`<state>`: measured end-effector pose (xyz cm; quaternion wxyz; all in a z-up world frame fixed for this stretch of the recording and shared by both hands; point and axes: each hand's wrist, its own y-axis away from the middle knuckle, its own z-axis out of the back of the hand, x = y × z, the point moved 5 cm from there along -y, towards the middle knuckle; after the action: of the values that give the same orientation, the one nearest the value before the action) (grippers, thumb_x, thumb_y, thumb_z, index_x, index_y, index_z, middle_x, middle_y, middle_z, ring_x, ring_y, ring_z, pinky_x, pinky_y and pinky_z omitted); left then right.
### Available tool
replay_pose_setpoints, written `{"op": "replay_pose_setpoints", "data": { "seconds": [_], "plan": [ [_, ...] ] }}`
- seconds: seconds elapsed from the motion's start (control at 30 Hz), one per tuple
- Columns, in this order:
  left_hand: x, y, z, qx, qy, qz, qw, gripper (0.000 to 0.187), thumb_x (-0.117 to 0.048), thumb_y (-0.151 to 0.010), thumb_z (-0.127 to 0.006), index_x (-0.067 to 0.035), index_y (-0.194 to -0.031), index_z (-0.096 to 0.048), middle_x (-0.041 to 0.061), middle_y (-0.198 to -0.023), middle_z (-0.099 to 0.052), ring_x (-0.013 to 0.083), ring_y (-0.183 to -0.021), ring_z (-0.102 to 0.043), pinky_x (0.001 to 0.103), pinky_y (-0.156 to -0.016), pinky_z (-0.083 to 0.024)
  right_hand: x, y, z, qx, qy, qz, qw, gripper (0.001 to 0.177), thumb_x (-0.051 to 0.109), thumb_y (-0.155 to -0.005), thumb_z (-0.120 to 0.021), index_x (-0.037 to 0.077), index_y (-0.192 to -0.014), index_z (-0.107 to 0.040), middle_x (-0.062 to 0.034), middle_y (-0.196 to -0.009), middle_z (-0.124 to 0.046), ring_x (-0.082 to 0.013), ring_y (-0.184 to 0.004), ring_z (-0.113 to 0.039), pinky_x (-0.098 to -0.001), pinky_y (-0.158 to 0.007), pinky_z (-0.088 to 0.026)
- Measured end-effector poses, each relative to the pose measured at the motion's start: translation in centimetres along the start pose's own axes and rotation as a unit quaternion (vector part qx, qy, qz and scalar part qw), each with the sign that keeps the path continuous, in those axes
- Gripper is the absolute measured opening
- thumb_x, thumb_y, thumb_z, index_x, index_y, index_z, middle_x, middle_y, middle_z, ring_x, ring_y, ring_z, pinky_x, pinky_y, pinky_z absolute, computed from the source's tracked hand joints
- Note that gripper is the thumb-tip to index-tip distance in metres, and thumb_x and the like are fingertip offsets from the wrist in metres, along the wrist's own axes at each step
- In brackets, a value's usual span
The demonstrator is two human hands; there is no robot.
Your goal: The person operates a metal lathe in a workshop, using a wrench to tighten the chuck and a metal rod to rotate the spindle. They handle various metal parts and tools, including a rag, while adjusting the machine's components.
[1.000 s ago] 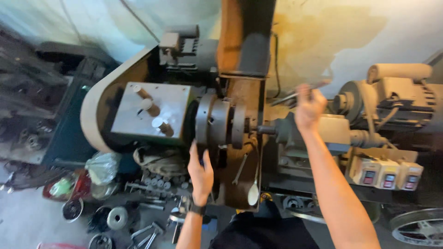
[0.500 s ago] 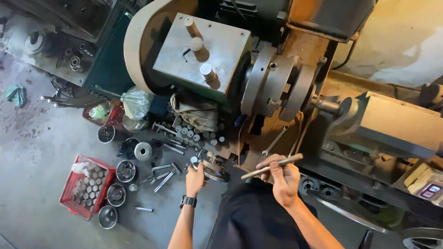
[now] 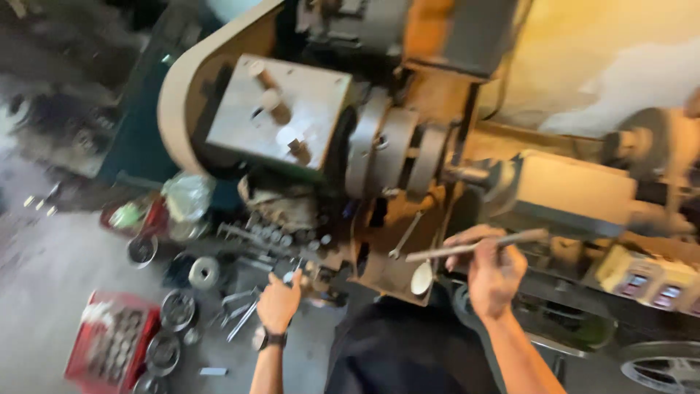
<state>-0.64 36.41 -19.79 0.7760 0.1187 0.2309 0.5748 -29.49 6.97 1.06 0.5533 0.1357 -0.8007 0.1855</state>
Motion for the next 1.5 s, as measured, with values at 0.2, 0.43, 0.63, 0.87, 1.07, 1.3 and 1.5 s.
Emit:
{"op": "replay_pose_setpoints", "data": {
  "seconds": [0.2,0.43,0.63,0.87,1.07,1.3,1.5],
  "plan": [
    [-22.8,8.4,15.7,-0.175,0.262,-0.432,0.845,0.045,-0.023,-0.098,-0.066,-0.002,-0.137,-0.058,0.022,-0.136,-0.062,0.0404,-0.127,-0.059,0.044,-0.106,-0.047,2.4,-13.2,7.2,-0.134,0.093,0.140,0.977,0.026,0.025,-0.114,-0.055,0.001,-0.107,-0.062,-0.0094,-0.098,-0.071,-0.0158,-0.079,-0.066,-0.0326,-0.072,-0.055],
    [-42.2,-7.3,14.9,-0.081,0.008,-0.336,0.938,0.059,-0.055,-0.093,-0.064,0.001,-0.111,-0.070,0.029,-0.113,-0.069,0.0473,-0.107,-0.067,0.053,-0.091,-0.054,-0.9,-17.4,8.4,-0.130,0.251,0.074,0.956,0.021,0.018,-0.107,-0.062,-0.002,-0.101,-0.064,-0.0074,-0.077,-0.070,-0.0127,-0.064,-0.068,-0.0289,-0.059,-0.056],
    [-39.6,-6.0,14.3,-0.191,0.052,-0.338,0.920,0.049,-0.048,-0.097,-0.066,0.001,-0.103,-0.070,0.028,-0.099,-0.072,0.0466,-0.094,-0.070,0.053,-0.083,-0.056,-0.2,-17.2,8.4,-0.118,0.247,0.076,0.959,0.026,0.022,-0.107,-0.062,-0.003,-0.099,-0.064,-0.0066,-0.075,-0.069,-0.0122,-0.061,-0.067,-0.0286,-0.054,-0.056],
    [-29.7,5.0,11.8,-0.286,0.366,-0.446,0.765,0.042,-0.014,-0.103,-0.064,0.002,-0.140,-0.053,0.031,-0.125,-0.067,0.0472,-0.110,-0.067,0.048,-0.091,-0.054,0.8,-17.0,7.4,-0.115,0.244,0.085,0.959,0.028,0.025,-0.106,-0.062,-0.003,-0.100,-0.065,-0.0050,-0.077,-0.068,-0.0118,-0.062,-0.068,-0.0284,-0.054,-0.056],
    [-23.9,3.4,3.3,-0.179,0.410,-0.328,0.832,0.059,0.001,-0.091,-0.062,0.004,-0.146,-0.040,0.028,-0.133,-0.060,0.0407,-0.123,-0.062,0.044,-0.106,-0.049,1.1,-16.8,6.9,-0.132,0.255,0.067,0.956,0.029,0.025,-0.107,-0.062,-0.003,-0.099,-0.066,-0.0052,-0.074,-0.067,-0.0106,-0.062,-0.064,-0.0265,-0.055,-0.054],
    [-37.8,-0.6,17.7,-0.228,0.243,-0.467,0.819,0.044,-0.021,-0.097,-0.073,0.005,-0.128,-0.057,0.029,-0.129,-0.062,0.0440,-0.123,-0.057,0.049,-0.105,-0.046,0.2,-17.2,7.7,-0.129,0.247,0.063,0.958,0.029,0.025,-0.106,-0.062,-0.002,-0.099,-0.064,-0.0050,-0.081,-0.070,-0.0102,-0.063,-0.066,-0.0260,-0.054,-0.054],
    [-36.9,1.8,17.3,-0.110,0.164,-0.319,0.927,0.036,-0.033,-0.104,-0.065,-0.001,-0.120,-0.065,0.026,-0.109,-0.072,0.0431,-0.106,-0.068,0.048,-0.091,-0.053,0.1,-17.2,8.4,-0.126,0.230,0.065,0.963,0.028,0.026,-0.107,-0.062,-0.002,-0.099,-0.063,-0.0070,-0.082,-0.071,-0.0105,-0.064,-0.066,-0.0263,-0.054,-0.054]
  ]
}}
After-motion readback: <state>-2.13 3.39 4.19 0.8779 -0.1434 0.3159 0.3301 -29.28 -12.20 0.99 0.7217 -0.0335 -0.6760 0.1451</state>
